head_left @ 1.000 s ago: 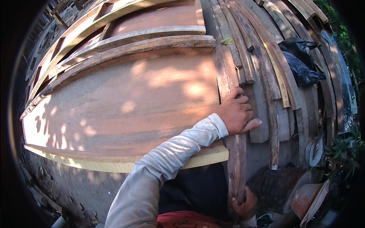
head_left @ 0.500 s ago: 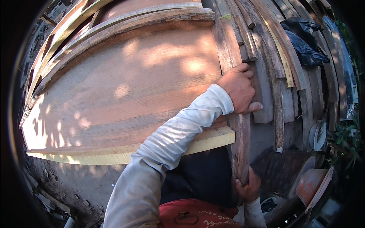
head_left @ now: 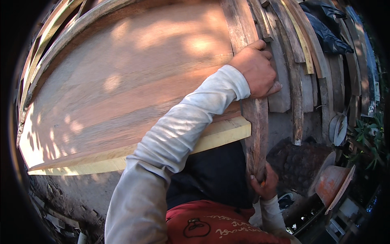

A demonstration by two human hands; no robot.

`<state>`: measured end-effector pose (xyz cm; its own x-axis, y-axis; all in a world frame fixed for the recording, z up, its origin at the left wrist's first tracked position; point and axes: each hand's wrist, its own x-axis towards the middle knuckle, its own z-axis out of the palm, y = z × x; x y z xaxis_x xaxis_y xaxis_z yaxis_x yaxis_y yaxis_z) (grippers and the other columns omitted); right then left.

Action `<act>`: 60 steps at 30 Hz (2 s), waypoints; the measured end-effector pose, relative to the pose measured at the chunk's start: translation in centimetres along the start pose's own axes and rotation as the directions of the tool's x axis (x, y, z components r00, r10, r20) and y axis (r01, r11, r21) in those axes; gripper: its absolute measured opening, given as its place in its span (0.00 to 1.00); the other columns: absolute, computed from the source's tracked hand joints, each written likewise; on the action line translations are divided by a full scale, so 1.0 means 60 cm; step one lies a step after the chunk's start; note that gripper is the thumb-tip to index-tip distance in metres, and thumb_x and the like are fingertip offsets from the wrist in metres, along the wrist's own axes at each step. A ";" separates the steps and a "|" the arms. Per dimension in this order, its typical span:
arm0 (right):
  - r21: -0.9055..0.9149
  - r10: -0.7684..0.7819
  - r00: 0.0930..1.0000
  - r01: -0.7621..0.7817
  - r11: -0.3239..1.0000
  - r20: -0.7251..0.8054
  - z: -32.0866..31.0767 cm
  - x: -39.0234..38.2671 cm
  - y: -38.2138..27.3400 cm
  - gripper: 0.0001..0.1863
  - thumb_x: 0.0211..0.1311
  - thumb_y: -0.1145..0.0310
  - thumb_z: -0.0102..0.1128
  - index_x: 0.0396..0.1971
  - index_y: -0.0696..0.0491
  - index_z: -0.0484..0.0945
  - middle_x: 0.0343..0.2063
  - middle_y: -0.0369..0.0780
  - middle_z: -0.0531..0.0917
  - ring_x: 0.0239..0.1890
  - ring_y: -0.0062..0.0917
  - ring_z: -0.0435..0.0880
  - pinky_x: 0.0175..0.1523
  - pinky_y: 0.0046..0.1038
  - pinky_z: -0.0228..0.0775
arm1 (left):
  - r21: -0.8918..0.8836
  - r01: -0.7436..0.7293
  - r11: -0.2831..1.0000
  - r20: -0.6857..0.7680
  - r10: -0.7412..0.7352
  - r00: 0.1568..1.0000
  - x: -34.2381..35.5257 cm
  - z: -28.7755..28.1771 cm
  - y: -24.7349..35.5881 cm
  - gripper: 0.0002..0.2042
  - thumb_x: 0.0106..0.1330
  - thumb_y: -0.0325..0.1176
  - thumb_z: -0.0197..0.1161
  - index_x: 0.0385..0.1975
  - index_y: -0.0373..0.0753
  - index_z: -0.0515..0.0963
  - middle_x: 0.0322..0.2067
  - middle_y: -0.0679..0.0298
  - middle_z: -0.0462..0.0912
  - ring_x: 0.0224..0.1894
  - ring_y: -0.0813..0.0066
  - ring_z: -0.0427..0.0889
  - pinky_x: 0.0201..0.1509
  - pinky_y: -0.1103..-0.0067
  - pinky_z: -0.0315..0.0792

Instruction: The person marks a wood plank with a pencil, saws it with a hand saw, and hammers nails into a wooden frame by hand.

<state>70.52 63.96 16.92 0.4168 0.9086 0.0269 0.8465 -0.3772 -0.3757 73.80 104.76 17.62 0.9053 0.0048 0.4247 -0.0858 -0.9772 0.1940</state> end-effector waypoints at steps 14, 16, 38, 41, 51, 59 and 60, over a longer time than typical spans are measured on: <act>0.035 0.034 0.999 -0.033 0.999 -0.005 0.042 0.014 0.036 0.38 0.54 0.67 0.77 0.61 0.67 0.69 0.45 0.55 0.83 0.42 0.48 0.88 0.47 0.41 0.82 | 0.004 -0.011 1.000 0.011 0.011 1.000 0.010 0.042 -0.013 0.29 0.71 0.58 0.54 0.17 0.41 0.86 0.24 0.68 0.87 0.39 0.71 0.81 0.60 0.73 0.67; 0.058 0.041 0.999 -0.041 0.997 -0.006 0.042 0.018 0.043 0.38 0.54 0.66 0.78 0.60 0.67 0.69 0.45 0.55 0.83 0.43 0.47 0.87 0.47 0.41 0.82 | 0.003 -0.011 1.000 0.024 0.010 1.000 0.014 0.047 -0.014 0.29 0.70 0.57 0.55 0.16 0.41 0.86 0.23 0.69 0.86 0.39 0.71 0.80 0.60 0.73 0.67; 0.476 0.045 0.998 -0.055 0.878 0.032 -0.105 0.339 -0.124 0.15 0.71 0.59 0.61 0.39 0.57 0.81 0.39 0.47 0.83 0.42 0.32 0.83 0.48 0.32 0.76 | -0.086 -0.061 0.994 0.122 0.071 0.990 -0.026 0.033 -0.038 0.20 0.66 0.51 0.58 0.14 0.51 0.85 0.18 0.73 0.83 0.37 0.73 0.80 0.58 0.74 0.66; 0.449 0.046 0.979 -0.133 0.883 0.201 -0.098 0.353 -0.155 0.07 0.65 0.70 0.67 0.38 0.57 0.81 0.42 0.46 0.85 0.46 0.32 0.85 0.51 0.33 0.77 | -0.111 -0.063 0.992 0.102 0.074 0.992 -0.041 0.029 -0.035 0.21 0.67 0.51 0.57 0.14 0.53 0.85 0.18 0.74 0.83 0.38 0.74 0.80 0.58 0.74 0.65; 0.547 0.221 0.972 -0.228 0.805 0.081 -0.040 0.330 -0.113 0.11 0.69 0.74 0.65 0.46 0.59 0.76 0.43 0.46 0.85 0.43 0.29 0.86 0.50 0.32 0.79 | -0.083 -0.061 0.995 0.087 0.069 0.994 -0.050 0.040 -0.040 0.21 0.66 0.53 0.58 0.15 0.51 0.86 0.19 0.73 0.85 0.37 0.75 0.81 0.58 0.73 0.66; 0.422 0.119 0.993 -0.105 0.901 -0.006 0.005 0.329 -0.096 0.10 0.71 0.76 0.61 0.49 0.59 0.76 0.44 0.46 0.84 0.43 0.27 0.84 0.51 0.27 0.76 | -0.041 -0.034 0.999 0.047 0.035 0.998 -0.060 0.073 -0.037 0.17 0.62 0.49 0.60 0.15 0.50 0.86 0.20 0.69 0.86 0.32 0.71 0.83 0.52 0.75 0.70; 0.354 0.038 0.999 -0.037 0.935 0.003 0.005 0.331 -0.099 0.11 0.71 0.76 0.61 0.51 0.60 0.76 0.44 0.47 0.84 0.42 0.27 0.85 0.51 0.27 0.76 | -0.057 -0.059 0.997 0.033 0.061 0.998 -0.062 0.076 -0.037 0.16 0.60 0.48 0.60 0.15 0.50 0.85 0.20 0.69 0.86 0.31 0.70 0.83 0.51 0.75 0.70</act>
<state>73.65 84.28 19.41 0.4479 0.8940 0.0097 0.6587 -0.3226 -0.6798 72.53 105.94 11.60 0.9117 -0.0614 0.4063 -0.1623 -0.9622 0.2187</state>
